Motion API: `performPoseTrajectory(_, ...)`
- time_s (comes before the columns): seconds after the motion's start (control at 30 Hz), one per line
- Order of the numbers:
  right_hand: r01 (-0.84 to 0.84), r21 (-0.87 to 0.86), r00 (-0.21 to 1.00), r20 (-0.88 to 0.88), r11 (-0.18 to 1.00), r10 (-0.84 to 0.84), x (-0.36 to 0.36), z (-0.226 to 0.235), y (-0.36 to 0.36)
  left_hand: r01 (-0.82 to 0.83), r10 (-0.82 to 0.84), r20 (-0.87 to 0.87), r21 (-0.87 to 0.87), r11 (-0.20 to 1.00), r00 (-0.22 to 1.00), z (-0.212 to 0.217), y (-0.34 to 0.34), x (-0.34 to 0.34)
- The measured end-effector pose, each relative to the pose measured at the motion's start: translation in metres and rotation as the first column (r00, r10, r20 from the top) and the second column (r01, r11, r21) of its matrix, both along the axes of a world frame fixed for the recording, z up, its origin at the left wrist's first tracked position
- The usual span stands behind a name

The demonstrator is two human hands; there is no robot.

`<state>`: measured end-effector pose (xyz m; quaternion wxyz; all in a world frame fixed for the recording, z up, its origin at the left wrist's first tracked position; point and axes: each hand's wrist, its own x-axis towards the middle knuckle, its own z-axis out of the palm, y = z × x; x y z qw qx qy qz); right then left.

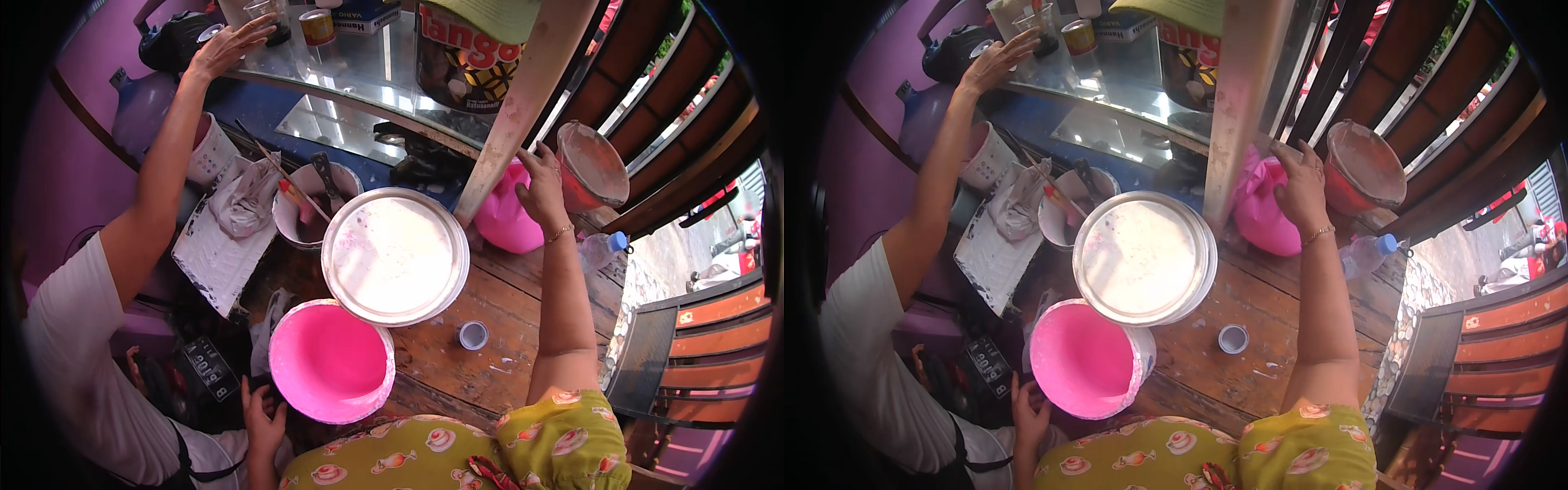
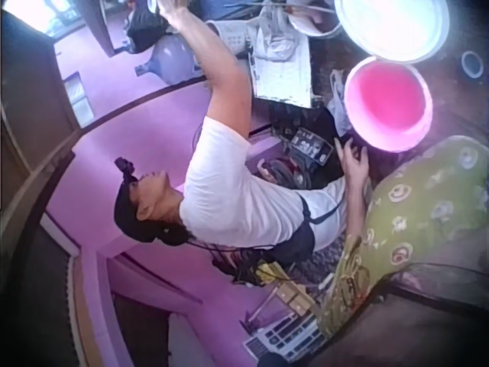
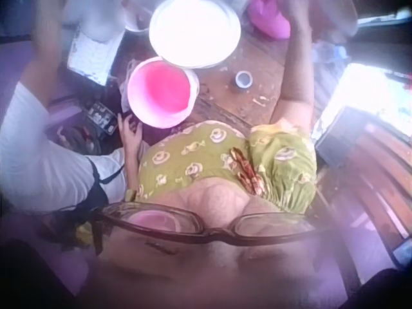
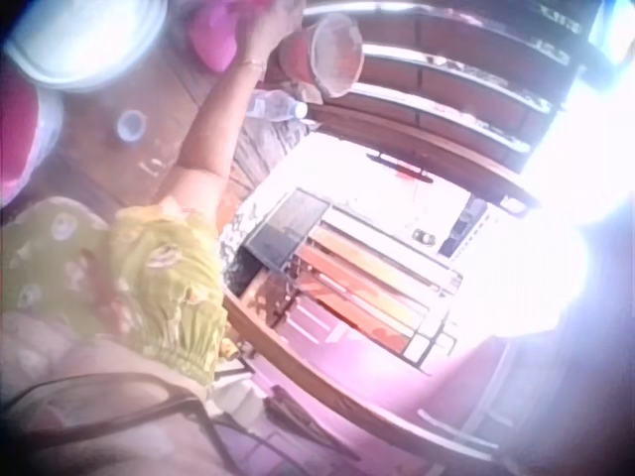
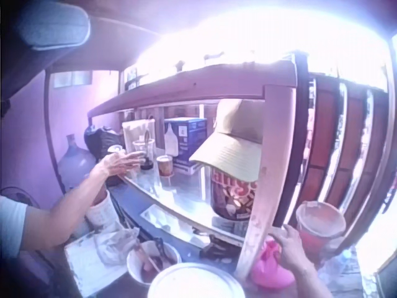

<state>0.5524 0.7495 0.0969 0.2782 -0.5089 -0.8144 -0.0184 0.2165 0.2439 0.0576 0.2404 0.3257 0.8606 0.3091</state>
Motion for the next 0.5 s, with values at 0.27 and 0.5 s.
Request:
performPoseTrajectory(0.27, -0.123, -0.361, 0.936, 0.266, 0.924, 0.228, 0.005, 0.007, 0.058, 0.0, 0.0, -0.004, 0.001, 1.0, 1.0, -0.001, -0.002, 0.002)
performPoseTrajectory(0.5, -0.246, -0.473, 0.968, -0.084, 0.846, 0.235, 0.031, 0.017, 0.063, -0.01, 0.01, 0.013, -0.017, 1.0, 1.0, -0.009, -0.006, -0.001)
